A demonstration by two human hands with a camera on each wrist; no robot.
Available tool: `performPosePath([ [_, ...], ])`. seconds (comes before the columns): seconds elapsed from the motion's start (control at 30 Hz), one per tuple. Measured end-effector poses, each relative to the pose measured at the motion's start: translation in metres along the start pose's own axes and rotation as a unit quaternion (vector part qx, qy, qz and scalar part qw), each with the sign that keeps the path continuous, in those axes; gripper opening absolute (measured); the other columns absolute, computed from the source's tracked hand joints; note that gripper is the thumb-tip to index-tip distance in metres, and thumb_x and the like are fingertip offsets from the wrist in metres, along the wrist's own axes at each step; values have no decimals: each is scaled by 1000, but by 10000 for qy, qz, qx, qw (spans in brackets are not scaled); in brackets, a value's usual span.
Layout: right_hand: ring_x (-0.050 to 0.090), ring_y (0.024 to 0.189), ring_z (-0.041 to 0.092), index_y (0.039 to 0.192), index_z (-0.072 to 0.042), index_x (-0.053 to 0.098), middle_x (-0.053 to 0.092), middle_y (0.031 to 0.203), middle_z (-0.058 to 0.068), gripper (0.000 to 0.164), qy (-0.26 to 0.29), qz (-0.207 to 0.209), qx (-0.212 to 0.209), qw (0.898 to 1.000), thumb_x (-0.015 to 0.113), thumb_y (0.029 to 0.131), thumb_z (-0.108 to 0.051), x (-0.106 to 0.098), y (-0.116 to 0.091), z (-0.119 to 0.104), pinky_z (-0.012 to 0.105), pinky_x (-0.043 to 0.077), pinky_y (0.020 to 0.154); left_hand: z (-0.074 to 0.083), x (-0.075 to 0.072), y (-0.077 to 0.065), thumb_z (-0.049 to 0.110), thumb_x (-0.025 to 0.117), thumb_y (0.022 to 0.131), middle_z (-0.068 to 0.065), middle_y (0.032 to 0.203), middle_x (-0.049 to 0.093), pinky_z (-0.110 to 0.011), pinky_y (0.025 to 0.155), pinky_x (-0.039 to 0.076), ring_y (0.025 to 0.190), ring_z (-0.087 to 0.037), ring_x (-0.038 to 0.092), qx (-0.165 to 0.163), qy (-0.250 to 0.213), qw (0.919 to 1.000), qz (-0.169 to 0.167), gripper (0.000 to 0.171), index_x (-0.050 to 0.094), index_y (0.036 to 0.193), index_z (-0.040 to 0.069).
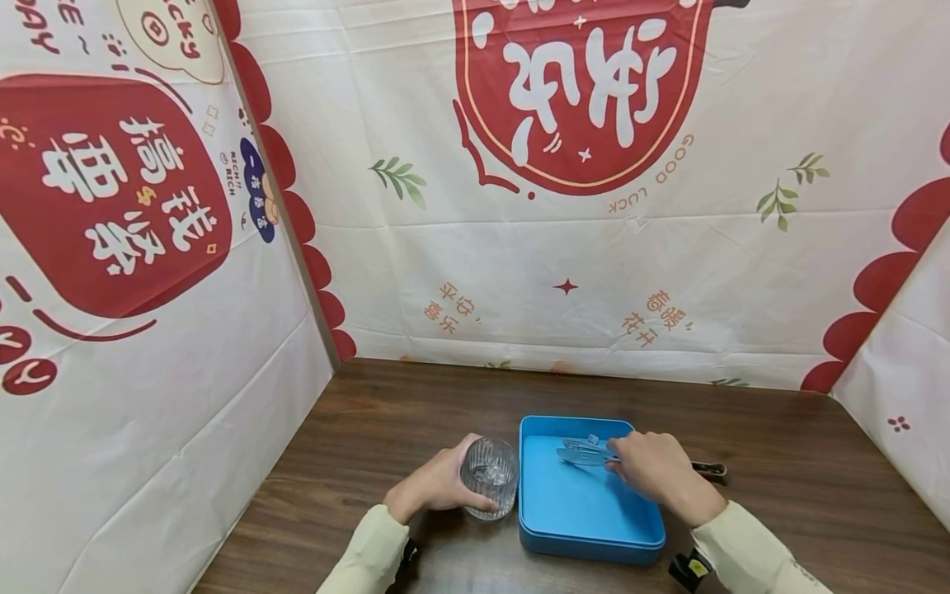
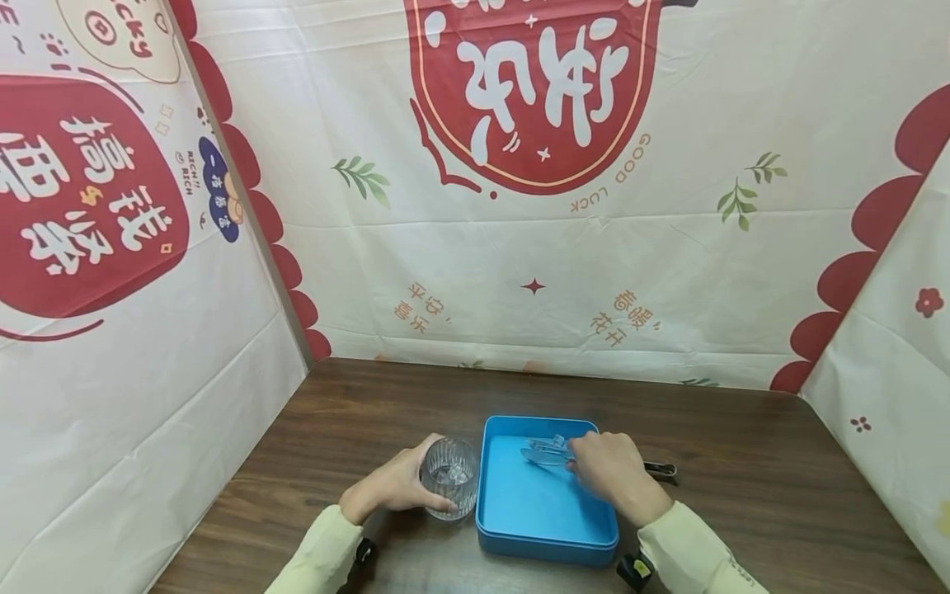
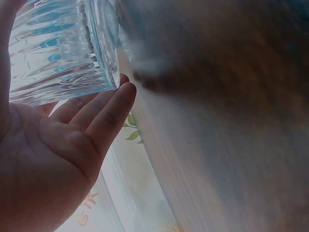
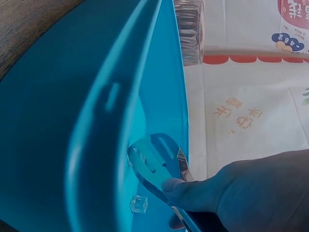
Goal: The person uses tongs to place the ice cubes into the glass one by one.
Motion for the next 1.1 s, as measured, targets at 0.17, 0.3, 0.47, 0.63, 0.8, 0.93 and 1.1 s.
performPosePath([
  [0.17,44,48,11,95,-12,74,60,65,-1,19,153,-87,31,9998,76,86,-29,1,1,-2,26,39,42,0,-1,1,46,91,65,1,107,66,-29,82,50,93,-8,61,-31,16,10000,-12,83,46,131,21],
  [0.3,44,50,11,92,-11,74,59,65,-1,18,326,-116,118,9993,76,86,-28,-1,2,-3,26,39,43,0,-1,1,46,91,66,1,108,66,-29,82,50,93,-8,61,-38,12,10000,-20,83,46,131,23],
  [0.47,45,53,11,90,-10,74,59,66,-1,16,500,-153,190,9985,77,86,-25,-1,3,-6,26,38,45,2,-2,0,45,91,66,0,108,66,-30,82,50,94,-9,61,-14,-2,10000,-22,83,45,131,22],
  [0.63,48,56,12,92,-7,74,63,69,2,18,660,-224,260,9972,77,86,-23,0,3,-8,26,40,46,1,-1,0,45,91,66,1,107,66,-30,82,50,93,-8,61,-25,43,10000,-13,83,45,132,22],
  [0.8,50,57,13,93,-7,74,65,72,3,17,696,-296,319,9966,76,86,-23,0,2,-9,27,42,47,0,0,-1,48,90,66,2,107,65,-30,82,50,93,-8,61,-63,41,10000,-52,84,45,132,23],
  [0.93,51,57,13,95,-7,75,66,75,4,17,719,-304,323,9964,76,86,-22,0,3,-9,27,43,47,-1,0,0,48,90,66,3,107,65,-29,82,50,93,-8,61,-88,26,9999,-47,84,45,132,24],
  [1.1,52,58,13,96,-6,74,67,75,5,18,717,-301,326,9964,76,86,-21,1,3,-10,28,44,48,-2,0,0,47,91,65,3,107,65,-29,83,50,93,-7,61,-58,-10,10000,-33,83,45,131,23],
])
Point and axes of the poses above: each hand's wrist, its own y-axis towards the middle knuckle, its own x-axis out of the palm, z = x × y, the point moved 4 cm from there along y, towards the middle knuckle
